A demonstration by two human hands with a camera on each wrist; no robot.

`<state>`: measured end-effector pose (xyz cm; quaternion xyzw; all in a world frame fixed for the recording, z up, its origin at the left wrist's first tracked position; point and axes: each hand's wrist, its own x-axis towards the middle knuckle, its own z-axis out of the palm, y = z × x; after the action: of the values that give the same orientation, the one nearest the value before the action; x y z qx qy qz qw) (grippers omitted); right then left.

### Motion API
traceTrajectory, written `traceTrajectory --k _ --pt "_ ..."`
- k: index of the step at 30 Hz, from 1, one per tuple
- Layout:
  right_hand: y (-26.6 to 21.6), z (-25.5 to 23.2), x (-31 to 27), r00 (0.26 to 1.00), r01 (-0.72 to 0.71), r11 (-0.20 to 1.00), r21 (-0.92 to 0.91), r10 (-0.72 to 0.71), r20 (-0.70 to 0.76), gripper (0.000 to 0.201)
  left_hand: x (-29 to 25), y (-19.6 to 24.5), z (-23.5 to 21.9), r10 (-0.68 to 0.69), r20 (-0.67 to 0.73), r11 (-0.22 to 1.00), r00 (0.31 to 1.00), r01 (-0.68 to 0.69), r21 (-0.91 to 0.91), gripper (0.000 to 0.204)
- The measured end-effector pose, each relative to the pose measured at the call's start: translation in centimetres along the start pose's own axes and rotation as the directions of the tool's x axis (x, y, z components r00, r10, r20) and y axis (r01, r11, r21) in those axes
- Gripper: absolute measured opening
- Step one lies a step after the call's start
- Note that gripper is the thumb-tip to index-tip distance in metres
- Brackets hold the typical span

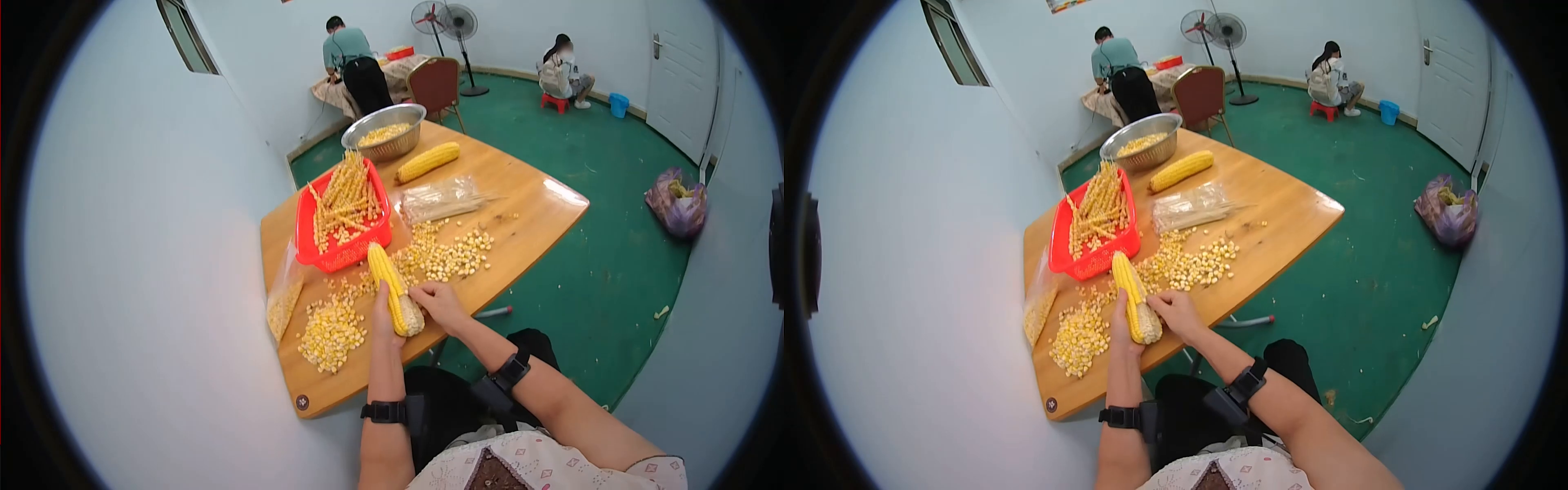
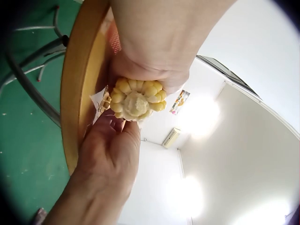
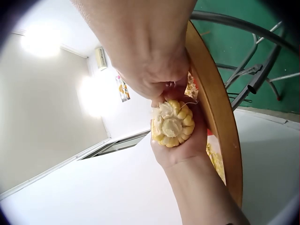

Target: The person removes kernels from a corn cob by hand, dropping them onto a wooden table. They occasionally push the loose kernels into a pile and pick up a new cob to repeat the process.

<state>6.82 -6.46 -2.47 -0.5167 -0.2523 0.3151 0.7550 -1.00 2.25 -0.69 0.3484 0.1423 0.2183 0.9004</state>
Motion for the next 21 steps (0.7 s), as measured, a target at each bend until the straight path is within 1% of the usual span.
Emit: traceTrajectory --k 1,2,3,4,6,7,8,10,13,16,19,21 --pt "-0.4 0.2 -0.1 0.998 -0.058 0.996 0.066 0.058 0.002 0.021 -0.2 0.2 0.1 -0.037 0.036 0.999 0.999 0.037 0.001 0.037" --pt "-0.9 0.4 -0.1 0.994 -0.11 0.985 0.13 0.11 0.007 0.019 -0.3 0.3 0.7 -0.006 0.005 1.0 1.0 0.006 0.017 0.037" --pt "-1.5 0.6 -0.1 0.989 -0.143 0.98 0.139 0.145 -0.001 0.017 -0.5 0.3 1.4 0.025 -0.024 0.999 0.999 -0.025 0.033 0.037" --pt "-1.4 0.3 0.0 0.984 -0.178 0.967 0.18 0.177 0.022 0.018 -0.7 0.0 1.6 0.055 -0.054 0.997 0.997 -0.052 0.048 0.037" --pt "-1.7 -0.1 0.3 0.97 -0.241 0.935 0.259 0.231 0.068 0.021 -0.1 -0.5 0.7 0.099 -0.055 0.989 0.993 -0.093 0.114 0.037" --pt "-2.4 0.4 0.0 0.967 -0.249 0.93 0.27 0.256 0.009 0.024 0.1 -0.8 0.5 0.124 -0.052 0.983 0.991 -0.116 0.145 0.037" --pt "-2.3 0.2 0.0 0.969 -0.246 0.941 0.231 0.246 0.027 0.024 0.2 -1.1 0.3 0.136 -0.072 0.98 0.988 -0.123 0.154 0.036" --pt "-2.5 0.4 0.3 0.972 -0.23 0.961 0.154 0.222 0.072 0.025 -0.1 -0.7 1.2 0.167 -0.109 0.973 0.98 -0.146 0.178 0.036" --pt "-3.2 0.7 -0.3 0.971 -0.238 0.961 0.142 0.236 0.032 0.024 0.1 -0.6 1.5 0.177 -0.16 0.97 0.971 -0.144 0.196 0.036" --pt "-2.1 0.2 0.3 0.981 -0.184 0.977 0.109 0.175 0.088 0.02 0.3 -0.5 1.0 0.13 -0.116 0.981 0.985 -0.111 0.159 0.035" --pt "-1.9 -0.3 0.1 0.973 -0.197 0.959 0.205 0.165 0.163 0.015 0.7 -0.7 0.2 0.125 -0.118 0.99 0.985 -0.117 0.073 0.037" --pt "-1.7 -0.1 -0.3 0.977 -0.191 0.956 0.224 0.162 0.14 0.013 0.3 -0.5 0.7 0.082 -0.119 0.996 0.989 -0.087 -0.034 0.037"
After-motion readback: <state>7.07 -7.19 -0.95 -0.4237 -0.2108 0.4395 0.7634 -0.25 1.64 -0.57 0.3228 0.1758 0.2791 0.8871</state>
